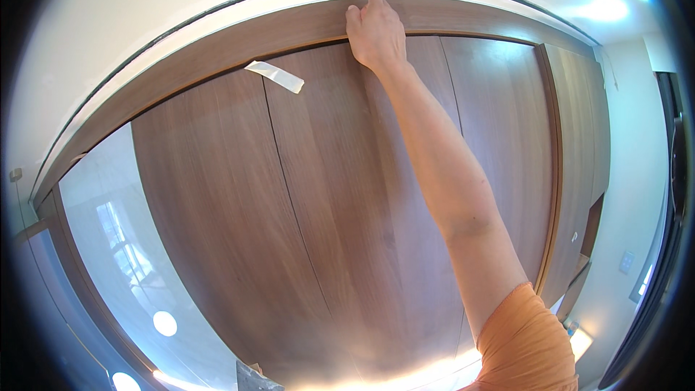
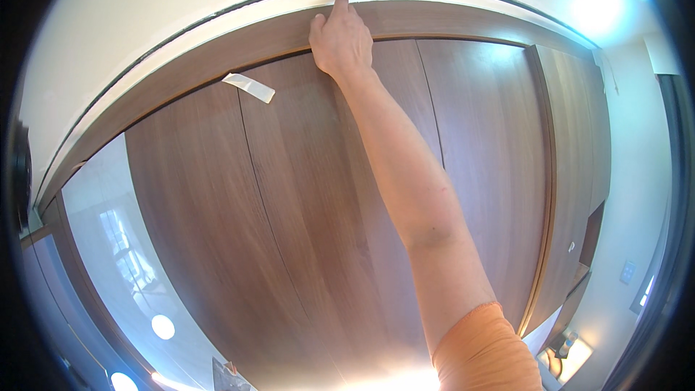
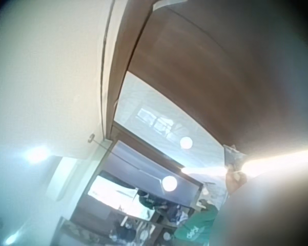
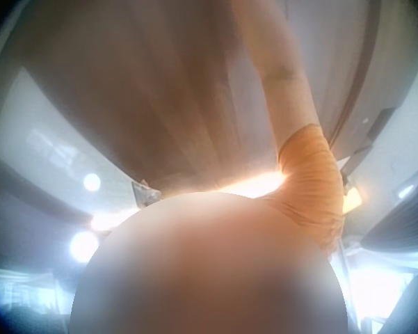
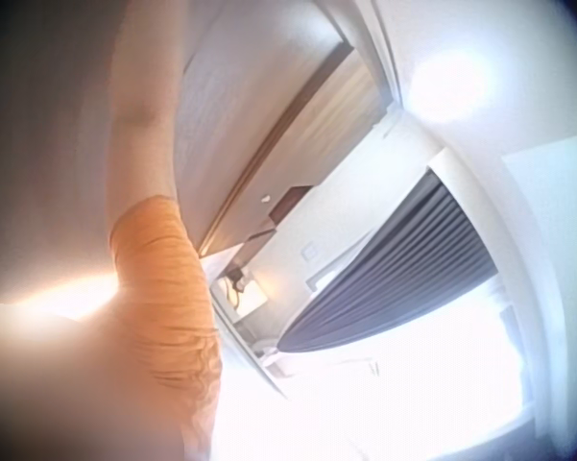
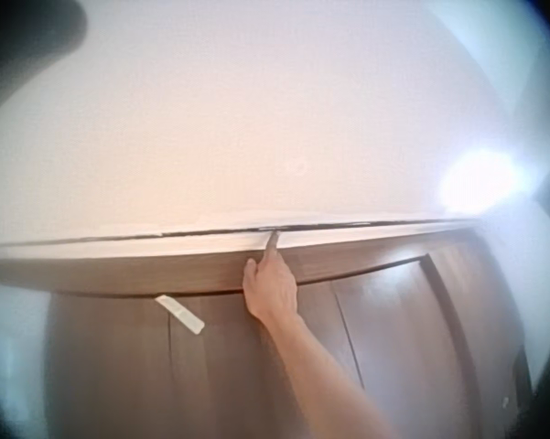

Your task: The person uses a putty knife and a small sponge to apply and smooth wall compound along the upper edge of a wooden wall panel. They repeatedly scoop compound from the putty knife onto the sponge and press it into the seam, then walk around the room to reach different sections.

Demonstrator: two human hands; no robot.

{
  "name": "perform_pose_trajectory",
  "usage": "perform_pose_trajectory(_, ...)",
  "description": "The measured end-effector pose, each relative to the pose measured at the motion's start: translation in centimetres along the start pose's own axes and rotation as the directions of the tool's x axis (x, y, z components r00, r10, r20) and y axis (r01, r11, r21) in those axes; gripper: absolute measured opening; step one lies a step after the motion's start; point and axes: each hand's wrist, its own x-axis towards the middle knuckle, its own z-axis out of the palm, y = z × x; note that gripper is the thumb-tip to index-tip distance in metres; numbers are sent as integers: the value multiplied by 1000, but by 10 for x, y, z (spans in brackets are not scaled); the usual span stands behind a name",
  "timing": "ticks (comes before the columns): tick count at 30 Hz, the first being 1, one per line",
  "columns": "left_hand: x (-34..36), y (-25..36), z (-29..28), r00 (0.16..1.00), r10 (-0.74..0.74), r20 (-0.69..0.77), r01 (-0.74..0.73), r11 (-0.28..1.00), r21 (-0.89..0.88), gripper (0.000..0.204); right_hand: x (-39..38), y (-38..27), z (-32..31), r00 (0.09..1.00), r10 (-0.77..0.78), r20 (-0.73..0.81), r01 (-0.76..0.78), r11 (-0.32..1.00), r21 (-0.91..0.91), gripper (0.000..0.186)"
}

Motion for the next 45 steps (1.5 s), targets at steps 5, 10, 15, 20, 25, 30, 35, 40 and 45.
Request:
perform_pose_trajectory(5, 0, -16, -6, 972, 230, 36, -226, 896, 381, 41, 0, -8, -2, 997, 0, -82, -5, 999, -51, 73)
perform_pose_trajectory(10, 1, -30, -9, 974, 226, -23, -191, 871, 452, 43, -4, -10, -3, 999, -16, -45, 14, 999, -48, 67)
perform_pose_trajectory(15, -5, -28, -9, 978, 210, 16, -182, 804, 566, 45, -10, 2, -2, 993, -95, -66, 100, 993, 67, 60)
perform_pose_trajectory(20, -11, -18, -5, 969, 242, 58, -230, 784, 576, 44, -7, 10, -1, 993, -73, -90, 79, 994, 75, 64)
perform_pose_trajectory(25, -13, -10, -4, 970, 229, 79, -232, 790, 567, 43, 0, 11, -4, 989, -131, -68, 132, 991, -1, 70)
perform_pose_trajectory(30, -17, -4, -4, 972, 218, 91, -228, 772, 593, 45, 4, 10, -6, 998, -56, -20, 55, 998, -32, 71)
perform_pose_trajectory(35, -21, 1, -3, 983, 167, 73, -178, 791, 585, 46, 3, 8, -9, 999, -40, 4, 40, 999, 10, 72)
perform_pose_trajectory(40, -23, -2, -3, 988, 129, 82, -152, 793, 590, 47, -9, 10, -20, 990, -142, 18, 139, 984, 113, 66)
perform_pose_trajectory(45, -20, -11, 2, 998, 60, 2, -59, 992, 115, 46, -65, 3, -46, 974, -220, 51, 200, 946, 257, 61)
